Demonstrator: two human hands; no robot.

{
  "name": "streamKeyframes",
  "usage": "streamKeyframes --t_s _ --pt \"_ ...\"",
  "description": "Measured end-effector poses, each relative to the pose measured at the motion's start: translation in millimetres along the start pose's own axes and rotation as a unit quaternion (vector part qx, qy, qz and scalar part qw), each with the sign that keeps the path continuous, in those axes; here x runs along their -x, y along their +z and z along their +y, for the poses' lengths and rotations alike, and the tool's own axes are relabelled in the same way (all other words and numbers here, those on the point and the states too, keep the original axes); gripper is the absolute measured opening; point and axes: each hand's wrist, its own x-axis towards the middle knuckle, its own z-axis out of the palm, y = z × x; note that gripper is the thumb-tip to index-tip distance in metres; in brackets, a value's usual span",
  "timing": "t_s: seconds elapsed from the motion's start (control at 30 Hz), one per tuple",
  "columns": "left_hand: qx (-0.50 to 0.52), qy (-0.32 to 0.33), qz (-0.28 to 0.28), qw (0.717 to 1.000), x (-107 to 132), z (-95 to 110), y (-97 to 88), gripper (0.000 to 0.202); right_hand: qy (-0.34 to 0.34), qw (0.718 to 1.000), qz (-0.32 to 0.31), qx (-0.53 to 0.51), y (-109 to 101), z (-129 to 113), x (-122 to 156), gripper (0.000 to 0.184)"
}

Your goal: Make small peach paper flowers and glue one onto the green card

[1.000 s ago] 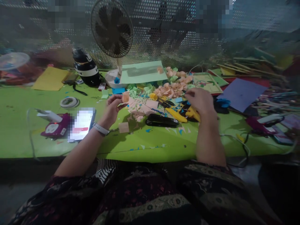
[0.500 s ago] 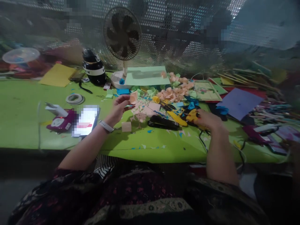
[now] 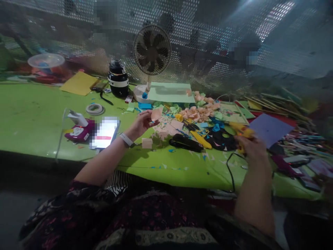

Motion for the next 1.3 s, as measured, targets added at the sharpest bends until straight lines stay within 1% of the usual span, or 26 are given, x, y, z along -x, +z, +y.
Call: streamKeyframes --t_s 0.03,0.07,0.1,0.13,0.2,0.23,0.27,0.3,0.37,0.43,0.47,0.57,0.67,0.8,0.87,0.9,0.97,1.03,1.07,1.1,1.17,1.23,1.3 --pt "-0.004 0.0 -0.008 1.0 -0.2 -0.8 -0.7 0.019 0.038 0.994 0.004 -0.105 1.8 -7.2 5.0 0.028" --pt "-0.01 -0.001 -0.018 1.0 -0.2 -1.5 -1.5 0.022 0.06 0.983 -0.02 -0.171 5.1 -15.9 10.0 0.027" --pt "-0.016 -0.004 -0.027 0.999 -0.1 -2.1 -2.2 0.024 0.067 0.973 -0.063 -0.212 9.5 -26.0 14.8 0.026" --pt "-0.021 -0.009 -0.036 0.999 0.0 -2.6 -2.9 0.026 0.068 0.966 -0.089 -0.234 14.7 -37.1 19.5 0.026" --pt "-0.024 -0.026 -0.051 0.998 0.4 -3.4 -3.7 0.03 0.052 0.953 -0.122 -0.272 26.9 -61.2 28.6 0.025" --pt "-0.022 -0.034 -0.056 0.998 0.7 -3.9 -3.9 0.031 0.027 0.946 -0.117 -0.3 33.7 -73.4 33.4 0.027" --pt "-0.019 -0.042 -0.061 0.997 1.1 -4.4 -4.0 0.031 0.005 0.941 -0.118 -0.316 41.1 -85.2 38.5 0.03" --pt "-0.018 -0.046 -0.067 0.997 1.5 -5.0 -3.9 0.03 -0.013 0.936 -0.132 -0.326 49.2 -96.1 44.0 0.033" --pt "-0.022 -0.047 -0.086 0.995 2.5 -6.5 -3.8 0.028 -0.044 0.927 -0.203 -0.312 67.4 -114.3 55.8 0.032" --pt "-0.037 -0.045 -0.111 0.992 3.3 -8.2 -4.0 0.024 -0.083 0.918 -0.265 -0.284 86.8 -126.5 67.3 0.03" --pt "-0.043 -0.045 -0.121 0.991 3.6 -9.1 -4.3 0.023 -0.105 0.915 -0.283 -0.269 96.0 -130.4 72.4 0.031" --pt "-0.056 -0.057 -0.147 0.986 4.3 -10.9 -5.1 0.02 -0.186 0.909 -0.288 -0.238 116.7 -134.2 82.7 0.031" --pt "-0.068 -0.078 -0.173 0.979 5.9 -11.3 -4.2 0.018 -0.239 0.903 -0.3 -0.193 124.4 -129.5 86.5 0.031" --pt "-0.071 -0.084 -0.197 0.974 9.9 -9.6 1.0 0.016 -0.253 0.897 -0.321 -0.168 123.4 -119.9 87.9 0.028" --pt "-0.075 -0.082 -0.196 0.974 12.5 -8.1 4.3 0.021 -0.254 0.895 -0.324 -0.171 122.7 -116.6 87.7 0.027" --pt "-0.083 -0.075 -0.185 0.976 14.0 -7.2 6.0 0.024 -0.255 0.895 -0.321 -0.173 122.5 -115.4 87.1 0.028" --pt "-0.109 -0.028 -0.136 0.984 17.1 -5.5 9.1 0.029 -0.26 0.9 -0.304 -0.175 122.3 -114.0 84.9 0.03" --pt "-0.135 0.043 -0.085 0.986 20.4 -4.0 12.3 0.031 -0.269 0.907 -0.275 -0.17 121.8 -113.4 82.0 0.031" --pt "-0.147 0.073 -0.077 0.983 22.0 -3.4 13.9 0.032 -0.273 0.911 -0.261 -0.165 121.3 -113.5 80.7 0.031" --pt "-0.158 0.095 -0.081 0.98 23.5 -3.1 15.5 0.033 -0.277 0.914 -0.251 -0.16 120.7 -113.6 79.7 0.03" --pt "-0.179 0.107 -0.11 0.972 26.1 -3.4 18.4 0.036 -0.286 0.915 -0.24 -0.151 119.8 -113.9 78.9 0.027" --pt "-0.192 0.09 -0.134 0.968 27.7 -5.1 20.4 0.037 -0.291 0.915 -0.236 -0.15 119.9 -113.9 79.7 0.025" --pt "-0.191 0.053 -0.154 0.968 28.5 -7.5 21.0 0.034 -0.295 0.913 -0.236 -0.153 121.2 -113.5 81.2 0.025"
